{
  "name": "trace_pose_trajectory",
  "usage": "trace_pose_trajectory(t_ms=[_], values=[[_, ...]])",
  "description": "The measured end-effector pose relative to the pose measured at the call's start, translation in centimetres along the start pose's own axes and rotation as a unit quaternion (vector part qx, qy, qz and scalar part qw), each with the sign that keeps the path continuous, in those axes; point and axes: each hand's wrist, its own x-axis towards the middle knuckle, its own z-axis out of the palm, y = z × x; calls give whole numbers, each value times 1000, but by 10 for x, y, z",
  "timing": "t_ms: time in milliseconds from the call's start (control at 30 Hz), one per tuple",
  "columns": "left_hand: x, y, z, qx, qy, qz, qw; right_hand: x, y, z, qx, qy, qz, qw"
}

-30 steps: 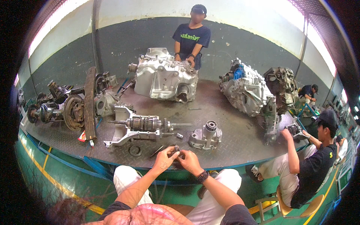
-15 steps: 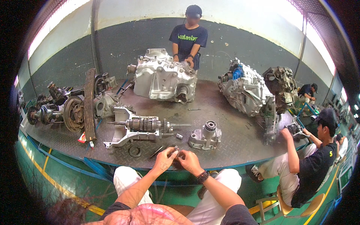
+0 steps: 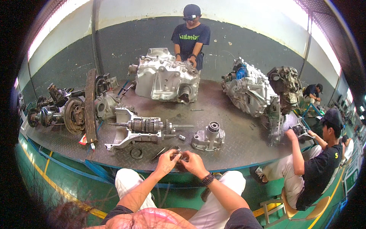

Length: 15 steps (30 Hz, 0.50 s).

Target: The person assembles mechanical components by fitting small pins and bearings into gear pieces by hand, then aligns parts onto the transmission gear assembly on the table.

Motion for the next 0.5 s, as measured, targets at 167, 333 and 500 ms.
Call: trace_pose_trajectory(t_ms=[167,333,500], values=[[0,3,-1,5,-6,3,1000,1,-1,-3,-11,0,-19,1000],[2,-2,1,14,4,22,1000,3,6,-2,-14,6,-30,999],[3,-4,1,12,8,25,1000,4,4,-3,2,-3,-31,1000]])
